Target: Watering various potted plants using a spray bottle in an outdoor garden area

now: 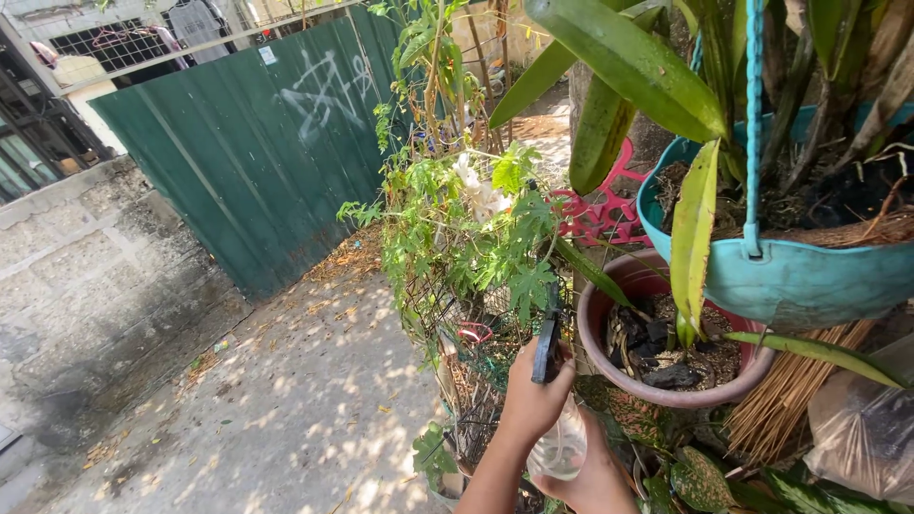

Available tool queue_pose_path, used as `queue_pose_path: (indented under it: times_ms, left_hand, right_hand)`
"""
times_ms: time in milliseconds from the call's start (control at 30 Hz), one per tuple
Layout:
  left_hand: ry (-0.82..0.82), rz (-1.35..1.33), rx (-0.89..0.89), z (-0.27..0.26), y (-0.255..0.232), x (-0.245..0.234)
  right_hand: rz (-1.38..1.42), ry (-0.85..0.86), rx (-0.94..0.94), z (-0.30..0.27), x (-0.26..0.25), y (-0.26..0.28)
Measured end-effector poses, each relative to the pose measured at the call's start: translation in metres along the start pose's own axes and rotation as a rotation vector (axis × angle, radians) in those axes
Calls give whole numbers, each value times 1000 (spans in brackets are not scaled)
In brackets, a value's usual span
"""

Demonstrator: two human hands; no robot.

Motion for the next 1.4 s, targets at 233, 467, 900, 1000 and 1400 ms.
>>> queue_pose_path:
  times_ms: [233, 467, 900, 1000, 1400]
  left_hand:
    - [203, 128, -50, -29, -11, 8]
    - [329, -89, -206, -87, 17, 44]
    - [195, -10, -153, -180, 87, 88]
    - [22, 13, -146, -204, 122, 95]
    - [-96, -41, -426, -198, 146, 22]
  right_hand:
    - [160, -50, -32, -35, -5, 20]
    - [1605, -86, 843, -67, 33, -4]
    - [323, 7, -106, -87, -42, 30]
    - [196, -68, 179, -98, -16, 49]
    - [38, 108, 103, -62, 62, 73]
Point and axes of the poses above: each hand's wrist, its own z-axis towards the middle knuckle, its own x-axis out of the palm, y = z × x, the point moved 10 cm from there along z, towards the middle knuckle, and after that the axes turned 13 degrees about z, right-handed, at the moved point
